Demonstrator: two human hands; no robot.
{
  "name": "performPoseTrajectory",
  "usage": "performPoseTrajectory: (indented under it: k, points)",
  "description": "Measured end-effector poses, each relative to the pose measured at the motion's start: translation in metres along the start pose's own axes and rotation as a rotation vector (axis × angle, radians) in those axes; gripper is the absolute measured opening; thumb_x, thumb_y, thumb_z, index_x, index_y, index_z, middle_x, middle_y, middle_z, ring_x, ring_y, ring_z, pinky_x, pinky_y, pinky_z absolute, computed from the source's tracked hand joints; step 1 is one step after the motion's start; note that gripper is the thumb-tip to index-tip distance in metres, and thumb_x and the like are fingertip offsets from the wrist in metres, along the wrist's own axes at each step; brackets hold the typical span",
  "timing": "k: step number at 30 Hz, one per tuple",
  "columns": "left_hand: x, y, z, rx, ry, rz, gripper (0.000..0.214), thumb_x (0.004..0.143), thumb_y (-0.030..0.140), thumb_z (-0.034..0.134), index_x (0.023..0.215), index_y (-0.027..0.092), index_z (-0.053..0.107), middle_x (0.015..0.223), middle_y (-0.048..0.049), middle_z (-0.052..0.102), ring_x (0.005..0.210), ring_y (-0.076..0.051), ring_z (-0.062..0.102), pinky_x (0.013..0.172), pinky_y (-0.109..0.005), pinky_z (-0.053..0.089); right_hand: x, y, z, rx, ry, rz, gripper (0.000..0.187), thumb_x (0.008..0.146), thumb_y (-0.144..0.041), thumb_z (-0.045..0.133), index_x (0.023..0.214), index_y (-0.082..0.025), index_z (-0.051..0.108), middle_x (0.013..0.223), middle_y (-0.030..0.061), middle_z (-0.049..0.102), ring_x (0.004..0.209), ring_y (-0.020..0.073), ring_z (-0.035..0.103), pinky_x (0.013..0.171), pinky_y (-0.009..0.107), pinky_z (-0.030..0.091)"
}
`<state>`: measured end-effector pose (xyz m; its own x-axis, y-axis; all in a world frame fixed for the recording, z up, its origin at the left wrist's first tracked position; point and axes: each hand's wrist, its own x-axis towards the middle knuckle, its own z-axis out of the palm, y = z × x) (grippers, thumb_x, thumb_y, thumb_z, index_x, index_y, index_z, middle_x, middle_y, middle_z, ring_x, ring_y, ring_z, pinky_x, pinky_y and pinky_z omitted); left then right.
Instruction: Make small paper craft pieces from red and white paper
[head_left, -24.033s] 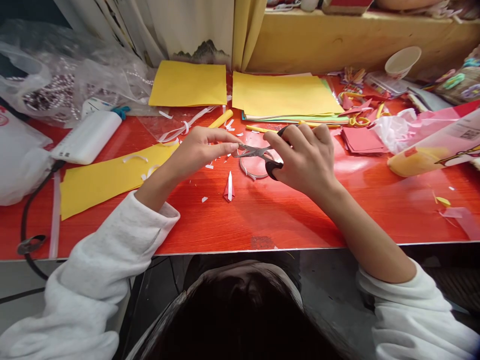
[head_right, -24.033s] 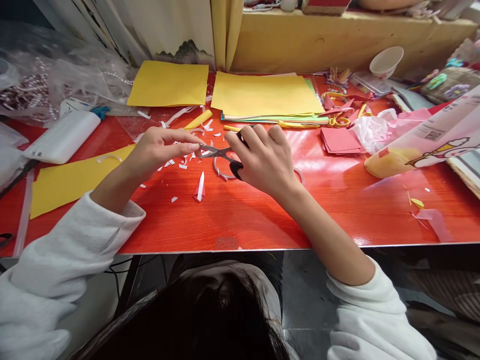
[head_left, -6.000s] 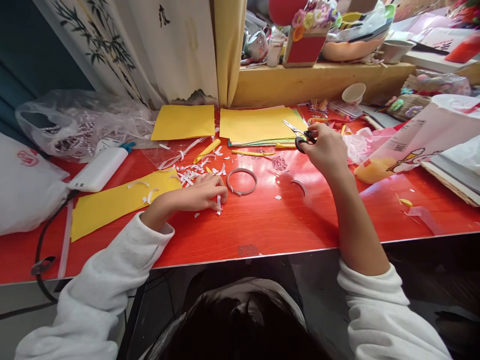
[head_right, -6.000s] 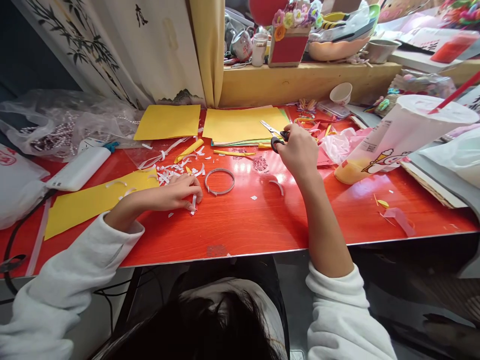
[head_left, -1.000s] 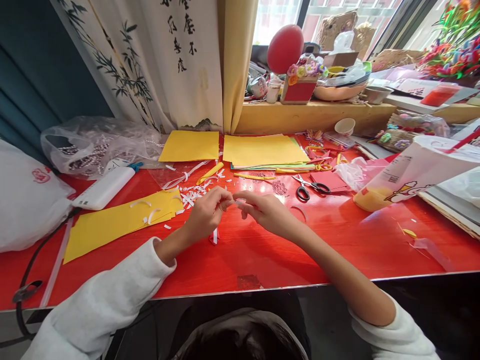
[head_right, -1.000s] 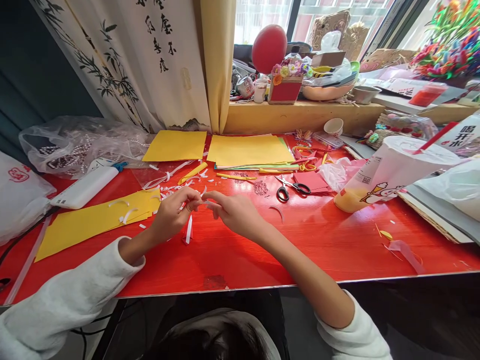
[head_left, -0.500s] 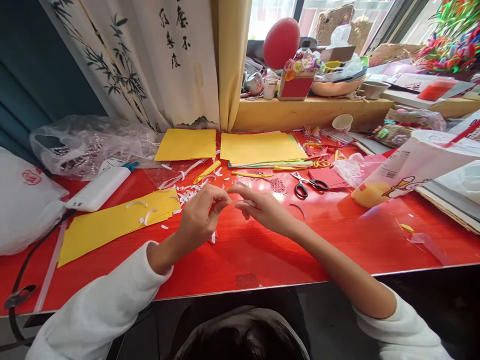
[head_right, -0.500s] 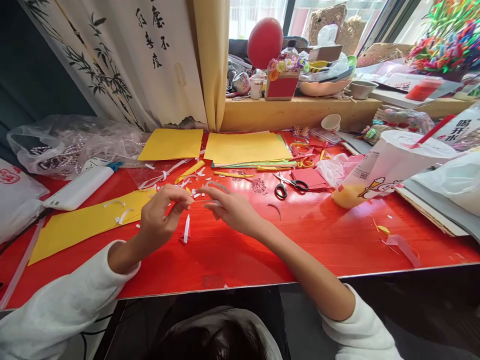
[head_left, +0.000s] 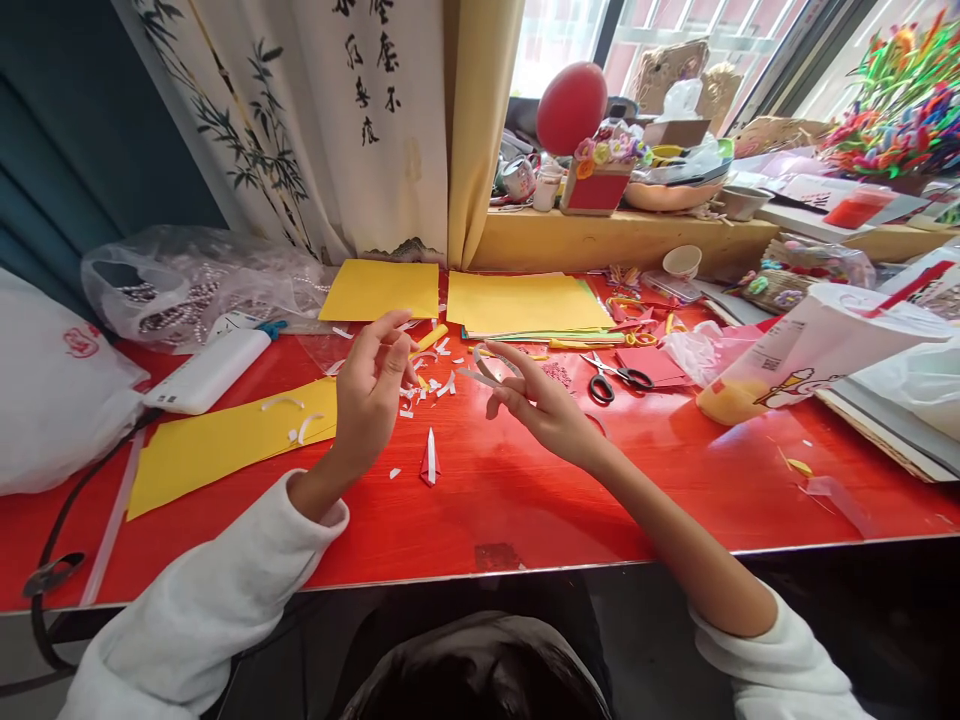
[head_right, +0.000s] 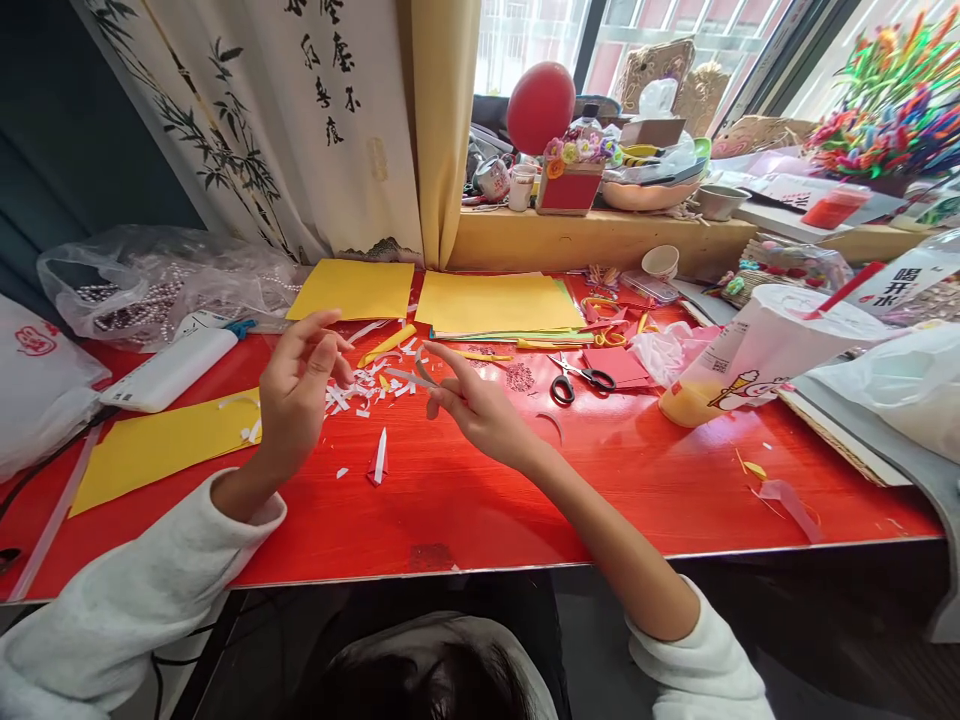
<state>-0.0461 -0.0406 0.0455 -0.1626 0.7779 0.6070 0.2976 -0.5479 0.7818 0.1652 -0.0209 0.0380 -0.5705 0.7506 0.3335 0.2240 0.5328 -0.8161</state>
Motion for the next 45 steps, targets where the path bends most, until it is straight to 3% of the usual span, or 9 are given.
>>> performPoseTrajectory:
  k: [2,8,11,15,20,24,31,36,45]
  points:
    - [0.002,-0.003,-0.001,0.047,-0.039,-0.014,0.030,0.091,0.040,0.047,0.113,0.022,0.057,0.093,-0.0024,0.056,0.062,-0.007,0.052,0.059,-0.022,0.045,0.000,0.001,0.001,0.067,-0.021,-0.002,0.049,0.096,-0.024,0.038,0.143,-0.020,0.025,0.080,0.0026,0.064,0.071,0.0151,0.053,0.073,0.035,0.044]
    - [-0.005,-0.002,0.005,0.208,-0.412,-0.032,0.041,0.092,0.047,0.043,0.123,0.022,0.050,0.102,-0.0047,0.055,0.075,-0.010,0.054,0.069,-0.024,0.045,0.000,0.003,0.007,0.467,-0.094,-0.090,0.037,0.097,-0.024,0.038,0.134,-0.024,0.037,0.088,0.0025,0.061,0.085,0.0142,0.058,0.085,0.035,0.042]
    - [-0.004,0.000,0.006,0.270,-0.373,-0.044,0.043,0.088,0.046,0.052,0.125,0.023,0.050,0.093,-0.0023,0.055,0.072,-0.010,0.050,0.068,-0.023,0.043,0.002,0.006,0.008,0.666,-0.072,0.032,0.028,0.094,-0.027,0.045,0.121,-0.020,0.049,0.068,-0.0026,0.051,0.067,0.0112,0.049,0.071,0.028,0.040]
    - [0.001,0.002,0.003,0.244,-0.377,-0.067,0.026,0.087,0.043,0.055,0.088,0.019,0.064,0.075,-0.0002,0.052,0.067,-0.010,0.045,0.064,-0.024,0.038,0.006,0.008,0.007,0.839,0.025,0.187,0.023,0.089,-0.028,0.051,0.107,-0.016,0.057,0.061,-0.0044,0.039,0.057,0.0094,0.038,0.059,0.025,0.034]
    - [0.002,0.001,0.004,-0.068,-0.425,-0.363,0.031,0.082,0.048,0.060,0.076,0.017,0.061,0.055,0.0039,0.040,0.049,-0.007,0.033,0.047,-0.022,0.025,0.011,0.008,0.007,0.900,0.137,0.178,0.020,0.087,-0.029,0.056,0.102,-0.017,0.060,0.075,-0.0003,0.052,0.065,0.0086,0.047,0.064,0.023,0.040]
    - [0.003,-0.001,0.006,-0.201,-0.376,-0.472,0.032,0.078,0.047,0.064,0.071,0.015,0.064,0.056,0.0019,0.048,0.046,-0.005,0.035,0.043,-0.022,0.023,0.011,0.011,0.004,0.902,0.146,0.205,0.024,0.085,-0.032,0.058,0.104,-0.018,0.061,0.086,0.0026,0.061,0.073,0.0099,0.057,0.072,0.025,0.047]
    - [0.007,-0.002,0.005,-0.352,-0.394,-0.577,0.029,0.077,0.042,0.067,0.075,0.013,0.069,0.058,-0.0004,0.057,0.045,-0.004,0.041,0.041,-0.018,0.027,0.009,0.014,0.001,0.861,0.114,0.260,0.026,0.087,-0.033,0.058,0.104,-0.015,0.064,0.077,0.0037,0.069,0.068,0.0107,0.066,0.072,0.025,0.054]
    - [0.006,-0.005,0.004,-0.466,-0.463,-0.631,0.031,0.079,0.044,0.065,0.084,0.014,0.068,0.062,-0.0014,0.059,0.048,-0.004,0.044,0.044,-0.016,0.032,0.010,0.014,0.002,0.851,0.095,0.446,0.028,0.092,-0.026,0.051,0.114,-0.012,0.060,0.078,0.0064,0.071,0.064,0.0114,0.068,0.058,0.020,0.055]
    - [0.004,-0.007,0.010,-0.324,-0.429,-0.634,0.044,0.073,0.047,0.069,0.097,0.013,0.058,0.067,0.0019,0.056,0.044,-0.003,0.044,0.044,-0.018,0.033,0.010,0.016,0.001,0.828,-0.009,0.514,0.033,0.092,-0.020,0.048,0.122,-0.011,0.056,0.065,0.0031,0.068,0.046,0.0071,0.060,0.037,0.013,0.045]
